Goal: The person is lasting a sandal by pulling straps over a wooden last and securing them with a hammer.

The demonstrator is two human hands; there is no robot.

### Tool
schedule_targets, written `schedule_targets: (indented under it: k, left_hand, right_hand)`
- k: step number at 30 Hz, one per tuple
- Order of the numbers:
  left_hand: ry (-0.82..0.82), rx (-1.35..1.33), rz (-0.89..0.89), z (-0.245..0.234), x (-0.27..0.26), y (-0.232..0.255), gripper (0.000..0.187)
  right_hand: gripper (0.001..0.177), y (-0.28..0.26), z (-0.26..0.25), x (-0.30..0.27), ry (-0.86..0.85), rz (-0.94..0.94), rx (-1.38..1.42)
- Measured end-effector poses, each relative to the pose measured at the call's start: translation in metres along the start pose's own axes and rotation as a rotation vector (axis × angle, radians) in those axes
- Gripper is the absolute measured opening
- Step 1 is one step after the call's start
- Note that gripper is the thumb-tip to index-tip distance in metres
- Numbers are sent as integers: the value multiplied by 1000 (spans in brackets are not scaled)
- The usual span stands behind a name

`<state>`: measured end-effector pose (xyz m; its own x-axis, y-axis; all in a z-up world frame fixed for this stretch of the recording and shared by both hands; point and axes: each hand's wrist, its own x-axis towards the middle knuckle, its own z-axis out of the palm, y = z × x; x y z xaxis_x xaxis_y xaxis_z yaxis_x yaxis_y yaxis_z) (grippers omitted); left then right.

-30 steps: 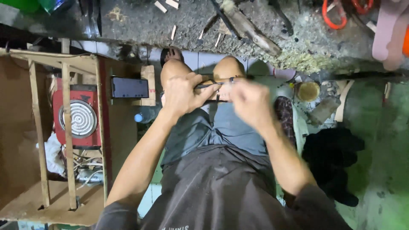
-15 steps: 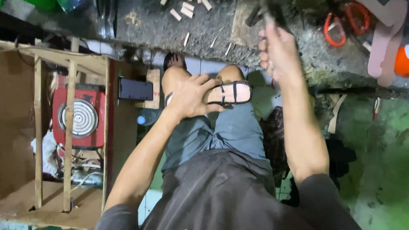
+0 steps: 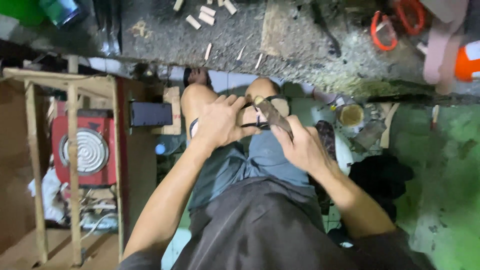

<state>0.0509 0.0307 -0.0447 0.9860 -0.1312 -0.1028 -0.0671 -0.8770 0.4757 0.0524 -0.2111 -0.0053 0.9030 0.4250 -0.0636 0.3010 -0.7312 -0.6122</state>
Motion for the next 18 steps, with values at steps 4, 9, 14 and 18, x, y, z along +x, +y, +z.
schedule_targets:
  k: [4,9,14,18]
  left_hand:
    - [-25,71,-8,4,1,-5,78]
    - [-35,120,32,-1,9,-1,82]
    - [-23,148,18,1,0,-2,82]
    - [26,179,36,8,2,-2,86]
  right_hand:
    - [26,-7,6,-15,-5,-38,81]
    - [17,-9,0,-25,82,-78,160]
    - [31,-35,-36,-54,389,-217,76]
    - [26,32,49,-64,20,266,1162]
